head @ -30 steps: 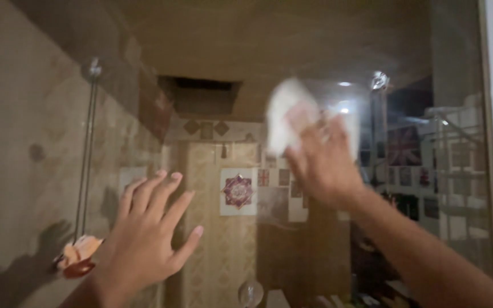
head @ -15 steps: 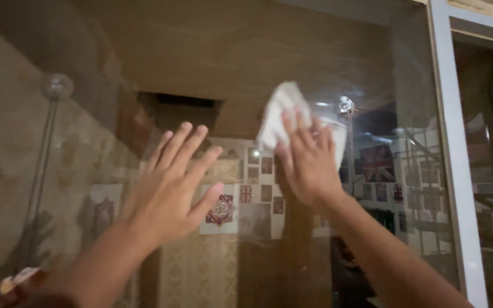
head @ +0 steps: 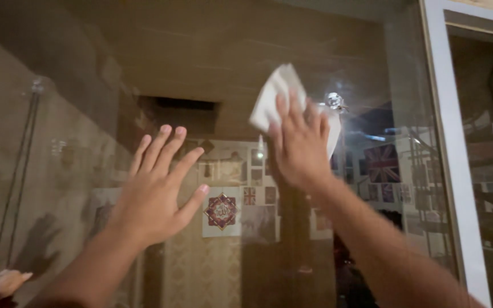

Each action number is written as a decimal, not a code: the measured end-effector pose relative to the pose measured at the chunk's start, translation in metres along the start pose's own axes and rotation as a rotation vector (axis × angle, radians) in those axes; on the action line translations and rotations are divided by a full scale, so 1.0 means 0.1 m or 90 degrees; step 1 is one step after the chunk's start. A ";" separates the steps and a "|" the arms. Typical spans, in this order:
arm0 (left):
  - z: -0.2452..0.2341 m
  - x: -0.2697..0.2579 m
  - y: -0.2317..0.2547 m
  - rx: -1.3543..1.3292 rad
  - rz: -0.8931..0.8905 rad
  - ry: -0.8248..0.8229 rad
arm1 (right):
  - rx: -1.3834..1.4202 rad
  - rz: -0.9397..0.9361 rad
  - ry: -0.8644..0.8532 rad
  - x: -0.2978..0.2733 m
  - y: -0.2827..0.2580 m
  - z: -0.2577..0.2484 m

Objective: Cleaning a glass window pane using a cleaning spray and a cloth.

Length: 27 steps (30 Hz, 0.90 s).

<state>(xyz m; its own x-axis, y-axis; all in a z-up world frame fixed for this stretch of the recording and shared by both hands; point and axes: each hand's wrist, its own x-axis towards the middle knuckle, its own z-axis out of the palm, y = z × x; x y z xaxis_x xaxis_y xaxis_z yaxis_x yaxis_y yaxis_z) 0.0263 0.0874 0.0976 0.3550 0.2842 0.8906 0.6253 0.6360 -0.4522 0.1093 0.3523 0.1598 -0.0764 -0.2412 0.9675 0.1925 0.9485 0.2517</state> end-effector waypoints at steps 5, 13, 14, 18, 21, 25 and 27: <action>0.02 -0.03 0.00 0.000 -0.005 -0.013 | 0.054 -0.022 0.009 -0.66 -0.44 0.03; -0.05 0.01 0.03 0.010 -0.007 -0.045 | 0.027 -0.333 -0.045 -0.85 -0.27 0.05; -0.03 0.02 0.02 0.018 -0.008 -0.046 | 0.034 -0.222 -0.064 -0.53 -0.22 -0.04; -0.02 0.00 0.04 0.021 -0.020 -0.054 | 0.084 -0.022 -0.010 0.04 -0.10 -0.03; -0.01 -0.04 0.04 -0.005 -0.027 -0.051 | 0.039 -0.045 -0.015 -0.58 -0.61 -0.03; -0.05 -0.02 -0.02 -0.012 -0.011 -0.046 | 0.113 -0.240 -0.065 -1.37 -0.94 -0.03; -0.07 -0.02 -0.06 -0.018 0.005 -0.064 | 0.076 -0.273 -0.100 -1.28 -0.83 0.00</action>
<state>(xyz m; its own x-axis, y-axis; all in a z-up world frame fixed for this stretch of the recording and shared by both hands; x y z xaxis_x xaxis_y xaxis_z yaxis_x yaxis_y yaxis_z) 0.0270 0.0779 0.0986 0.2897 0.3602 0.8868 0.6427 0.6133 -0.4591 0.1029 0.3047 0.0155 -0.2737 -0.5910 0.7588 -0.0015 0.7892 0.6141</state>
